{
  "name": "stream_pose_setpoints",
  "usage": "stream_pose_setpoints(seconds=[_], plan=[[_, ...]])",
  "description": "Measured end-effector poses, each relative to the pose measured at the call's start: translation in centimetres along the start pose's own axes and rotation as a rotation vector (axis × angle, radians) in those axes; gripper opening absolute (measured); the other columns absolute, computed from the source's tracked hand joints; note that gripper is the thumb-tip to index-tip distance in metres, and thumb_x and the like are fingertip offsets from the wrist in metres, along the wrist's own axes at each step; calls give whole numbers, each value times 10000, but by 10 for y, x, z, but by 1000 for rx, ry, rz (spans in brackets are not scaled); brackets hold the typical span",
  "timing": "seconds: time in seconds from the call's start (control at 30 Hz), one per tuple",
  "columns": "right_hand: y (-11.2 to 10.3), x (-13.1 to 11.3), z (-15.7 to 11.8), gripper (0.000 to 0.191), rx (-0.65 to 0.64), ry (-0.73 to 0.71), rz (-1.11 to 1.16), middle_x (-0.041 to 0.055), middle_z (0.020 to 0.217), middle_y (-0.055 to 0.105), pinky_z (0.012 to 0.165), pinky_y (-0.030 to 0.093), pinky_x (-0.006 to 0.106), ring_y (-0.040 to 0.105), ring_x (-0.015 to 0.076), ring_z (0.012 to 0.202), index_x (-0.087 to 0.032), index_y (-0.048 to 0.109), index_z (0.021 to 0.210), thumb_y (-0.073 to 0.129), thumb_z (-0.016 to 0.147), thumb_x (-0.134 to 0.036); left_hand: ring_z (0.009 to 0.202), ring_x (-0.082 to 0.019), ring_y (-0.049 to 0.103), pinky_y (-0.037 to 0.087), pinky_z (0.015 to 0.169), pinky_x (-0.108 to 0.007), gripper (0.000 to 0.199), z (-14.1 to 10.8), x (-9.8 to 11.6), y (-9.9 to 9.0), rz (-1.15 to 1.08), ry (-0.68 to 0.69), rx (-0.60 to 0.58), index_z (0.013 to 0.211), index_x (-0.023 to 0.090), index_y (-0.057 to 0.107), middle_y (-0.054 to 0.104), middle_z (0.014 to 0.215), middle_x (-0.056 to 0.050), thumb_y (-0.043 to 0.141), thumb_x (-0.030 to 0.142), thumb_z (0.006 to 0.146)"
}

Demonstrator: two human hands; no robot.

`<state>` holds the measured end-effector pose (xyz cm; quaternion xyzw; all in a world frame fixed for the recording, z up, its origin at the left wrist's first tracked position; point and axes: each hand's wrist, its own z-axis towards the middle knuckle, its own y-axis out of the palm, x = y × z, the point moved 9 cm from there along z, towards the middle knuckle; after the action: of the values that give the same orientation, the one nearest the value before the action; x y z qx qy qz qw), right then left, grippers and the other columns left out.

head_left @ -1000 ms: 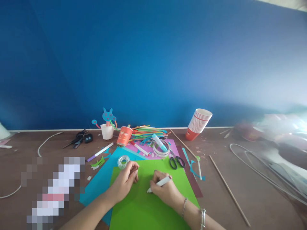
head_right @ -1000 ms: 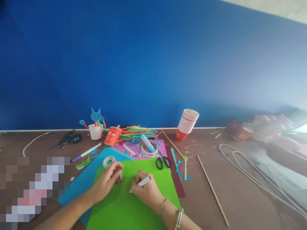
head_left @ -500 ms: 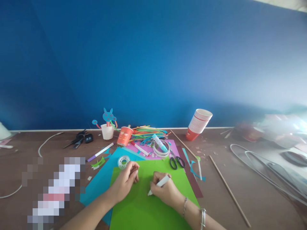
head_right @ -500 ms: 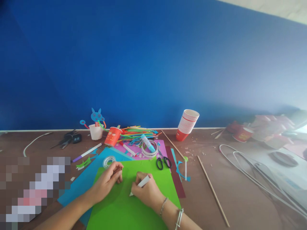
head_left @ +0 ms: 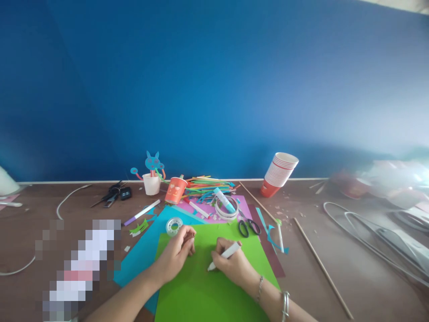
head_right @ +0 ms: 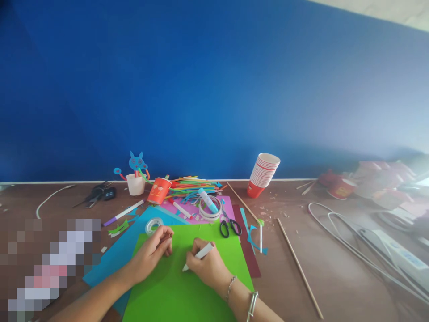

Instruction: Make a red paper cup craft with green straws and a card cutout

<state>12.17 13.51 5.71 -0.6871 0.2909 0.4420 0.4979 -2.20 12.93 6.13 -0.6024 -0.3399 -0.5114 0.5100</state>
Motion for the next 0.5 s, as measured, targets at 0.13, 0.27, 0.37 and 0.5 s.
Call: stream_pose_setpoints(seconds=[0.13,0.27,0.37,0.5], plan=[[1,2,0,232,-56,25,103,-82,434,384,409,246,189,364,74,422,-218,373,520,555,662,-245,675,-147,541,459,668,-278,194,1,0,0,-16,-8,10,995,214,439,526,708,24,380,391,941],[-12,13,6,305,9,125,317,-67,405,454,373,254,181,413,73,360,-214,411,558,526,724,-443,692,-155,555,467,698,-299,224,4,-1,-1,-69,-41,35,995,211,429,543,712,20,382,421,932],[-22,18,15,371,84,143,336,-70,373,437,352,196,178,368,62,320,-209,425,555,519,741,-515,712,-163,567,474,723,-318,256,6,0,-2,-154,-41,52,992,209,423,560,734,10,393,454,923],[-26,12,27,377,95,98,321,-78,369,427,363,206,177,379,61,330,-209,416,548,571,713,-510,710,-170,565,465,710,-318,273,6,1,-5,-223,-28,73,995,213,431,558,736,12,406,473,916]])
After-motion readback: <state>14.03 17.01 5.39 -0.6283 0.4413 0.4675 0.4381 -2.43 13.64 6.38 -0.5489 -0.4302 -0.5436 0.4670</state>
